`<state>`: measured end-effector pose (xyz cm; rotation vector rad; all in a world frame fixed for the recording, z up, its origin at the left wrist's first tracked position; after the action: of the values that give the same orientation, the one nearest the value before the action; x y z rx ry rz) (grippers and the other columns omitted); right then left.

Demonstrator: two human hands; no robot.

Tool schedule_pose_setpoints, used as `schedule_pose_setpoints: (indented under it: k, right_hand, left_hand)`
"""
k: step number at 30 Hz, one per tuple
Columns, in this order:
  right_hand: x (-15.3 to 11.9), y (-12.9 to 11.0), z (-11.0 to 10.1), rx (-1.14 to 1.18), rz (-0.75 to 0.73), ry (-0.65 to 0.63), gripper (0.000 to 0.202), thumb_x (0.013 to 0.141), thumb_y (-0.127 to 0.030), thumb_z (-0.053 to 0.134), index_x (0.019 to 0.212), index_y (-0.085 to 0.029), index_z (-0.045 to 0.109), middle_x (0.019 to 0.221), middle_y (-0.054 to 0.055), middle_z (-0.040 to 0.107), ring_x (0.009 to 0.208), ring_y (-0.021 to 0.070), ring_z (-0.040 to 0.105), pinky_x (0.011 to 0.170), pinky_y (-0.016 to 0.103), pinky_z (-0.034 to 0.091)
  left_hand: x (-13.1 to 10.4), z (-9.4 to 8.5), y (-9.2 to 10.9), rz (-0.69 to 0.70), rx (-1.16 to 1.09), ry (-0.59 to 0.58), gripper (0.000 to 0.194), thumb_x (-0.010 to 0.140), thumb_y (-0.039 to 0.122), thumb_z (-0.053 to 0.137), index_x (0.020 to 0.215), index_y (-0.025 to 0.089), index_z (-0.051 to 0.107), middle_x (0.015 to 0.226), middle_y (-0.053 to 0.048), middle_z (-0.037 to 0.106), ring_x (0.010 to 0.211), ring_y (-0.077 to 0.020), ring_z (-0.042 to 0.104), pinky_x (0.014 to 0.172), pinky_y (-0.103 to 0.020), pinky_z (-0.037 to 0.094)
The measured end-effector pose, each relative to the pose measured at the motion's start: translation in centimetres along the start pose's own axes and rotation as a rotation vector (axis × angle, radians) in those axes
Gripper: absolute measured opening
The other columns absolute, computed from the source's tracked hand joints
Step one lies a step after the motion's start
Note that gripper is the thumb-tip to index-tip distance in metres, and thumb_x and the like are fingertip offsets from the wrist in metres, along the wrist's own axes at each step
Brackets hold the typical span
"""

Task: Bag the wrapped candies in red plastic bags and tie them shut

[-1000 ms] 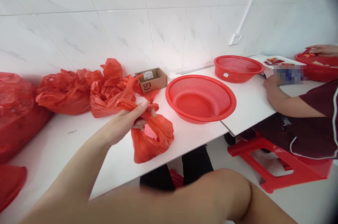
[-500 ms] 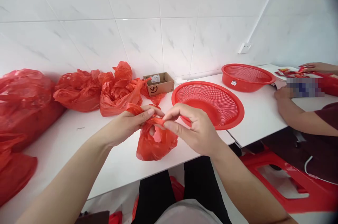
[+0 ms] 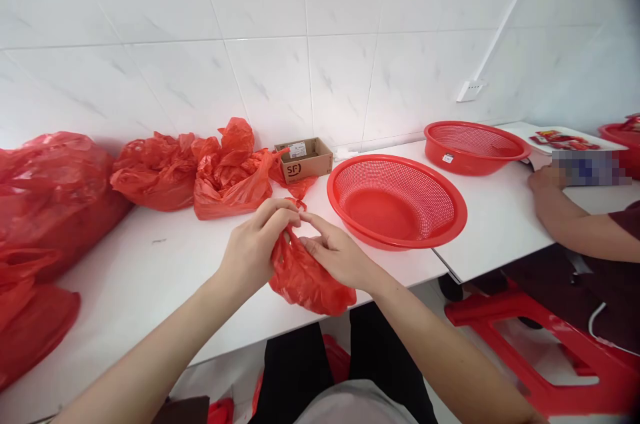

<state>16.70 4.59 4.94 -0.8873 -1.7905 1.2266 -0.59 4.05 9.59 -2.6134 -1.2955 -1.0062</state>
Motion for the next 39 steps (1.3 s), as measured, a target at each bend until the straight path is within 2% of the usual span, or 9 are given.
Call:
schedule_pose_setpoints:
  k: [3,6,10,15,21,26,29,34,39]
  right_hand:
    - [-0.4,-0.6,-0.3,0.043,0.000,-0.021,0.028,0.096,-0.046,0.045,0.110,-0.024,0.056,0.077,-0.003,0.054,0.060,0.0103,0.046,0.055,0.024,0.039]
    - [-1.1,-1.6,-0.8,-0.115,-0.088,0.048,0.033,0.097,-0.045,0.042,0.077,-0.020,0.049,0.073,-0.002,0.049,0.067,0.0107,0.045,0.061,0.025,0.037]
    - [-3.6,-1.2,-2.0,-0.417,-0.161,0.080,0.036,0.097,-0.039,0.043,0.066,-0.019,0.040,0.066,-0.003,0.044,0.063,0.0110,0.040,0.062,0.027,0.032]
    - [-6.6,3.7,-4.1,-0.440,0.154,0.063,0.041,0.096,-0.043,0.042,0.062,-0.020,0.041,0.060,-0.003,0.050,0.057,0.0115,0.044,0.057,0.026,0.031]
    - [-4.6,5.5,-2.4,-0.087,0.166,0.295,0.037,0.095,-0.052,0.041,0.073,-0.021,0.045,0.070,-0.001,0.058,0.068,0.0143,0.057,0.068,0.029,0.044]
    - [-2.4,6.7,2.4,-0.424,0.163,0.270,0.031,0.081,-0.042,0.065,0.098,-0.023,0.048,0.100,0.005,0.064,0.092,0.0237,0.059,0.077,0.037,0.046]
    - [-2.0,8.6,3.8,-0.508,0.168,0.269,0.021,0.083,-0.024,0.057,0.101,-0.022,0.047,0.098,0.006,0.064,0.092,0.0234,0.060,0.077,0.037,0.045]
    - [-3.2,10.3,1.8,-0.397,0.136,0.242,0.008,0.083,-0.019,0.046,0.081,-0.023,0.039,0.074,-0.002,0.054,0.066,0.0151,0.052,0.064,0.028,0.041]
    - [-4.2,11.3,-0.8,-0.314,0.174,0.203,0.016,0.082,-0.022,0.046,0.074,-0.023,0.032,0.064,-0.006,0.042,0.057,0.0116,0.040,0.056,0.023,0.033]
  left_hand:
    - [-0.3,0.2,-0.3,0.057,-0.106,-0.031,0.027,0.089,0.010,0.041,0.108,0.022,0.056,0.115,-0.007,0.061,0.103,-0.0173,0.061,0.077,-0.026,0.050]
    - [-0.7,-0.2,-1.3,0.114,-0.129,-0.148,0.035,0.094,0.016,0.041,0.125,0.023,0.054,0.125,-0.009,0.061,0.111,-0.0197,0.058,0.091,-0.033,0.049]
    - [-3.6,-1.4,-6.5,0.082,-0.064,-0.280,0.037,0.096,0.028,0.043,0.131,0.025,0.056,0.131,-0.008,0.063,0.121,-0.0254,0.053,0.102,-0.042,0.044]
    - [-8.4,-2.4,-12.2,-0.188,-0.058,-0.386,0.032,0.094,0.041,0.045,0.110,0.029,0.070,0.117,-0.004,0.071,0.117,-0.0267,0.059,0.095,-0.038,0.049]
    - [-6.9,0.5,-7.1,-0.326,-0.266,-0.323,0.035,0.098,0.041,0.038,0.086,0.020,0.064,0.124,-0.009,0.065,0.109,-0.0219,0.061,0.096,-0.034,0.047]
    - [-5.1,6.0,-5.1,-0.155,-0.203,-0.272,0.028,0.099,0.036,0.034,0.098,0.021,0.057,0.129,-0.009,0.058,0.118,-0.0203,0.055,0.099,-0.034,0.045]
    - [-4.6,8.8,-5.9,-0.206,-0.118,-0.274,0.032,0.100,0.036,0.028,0.100,0.021,0.056,0.118,-0.011,0.060,0.102,-0.0212,0.062,0.086,-0.035,0.050]
    - [-5.0,9.6,-6.5,-0.238,-0.078,-0.348,0.032,0.099,0.037,0.029,0.089,0.022,0.055,0.085,-0.004,0.062,0.067,-0.0170,0.060,0.062,-0.030,0.045]
    - [-6.9,8.7,-6.0,-0.229,-0.137,-0.428,0.034,0.100,0.039,0.029,0.088,0.023,0.056,0.083,-0.001,0.061,0.064,-0.0130,0.058,0.062,-0.025,0.045]
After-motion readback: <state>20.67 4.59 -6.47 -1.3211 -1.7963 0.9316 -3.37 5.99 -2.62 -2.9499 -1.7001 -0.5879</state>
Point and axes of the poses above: each hand's wrist, its own x-axis towards the middle knuckle, its own z-axis out of the palm, y = z × x, the point moved 1 cm from there along x, towards the middle knuckle
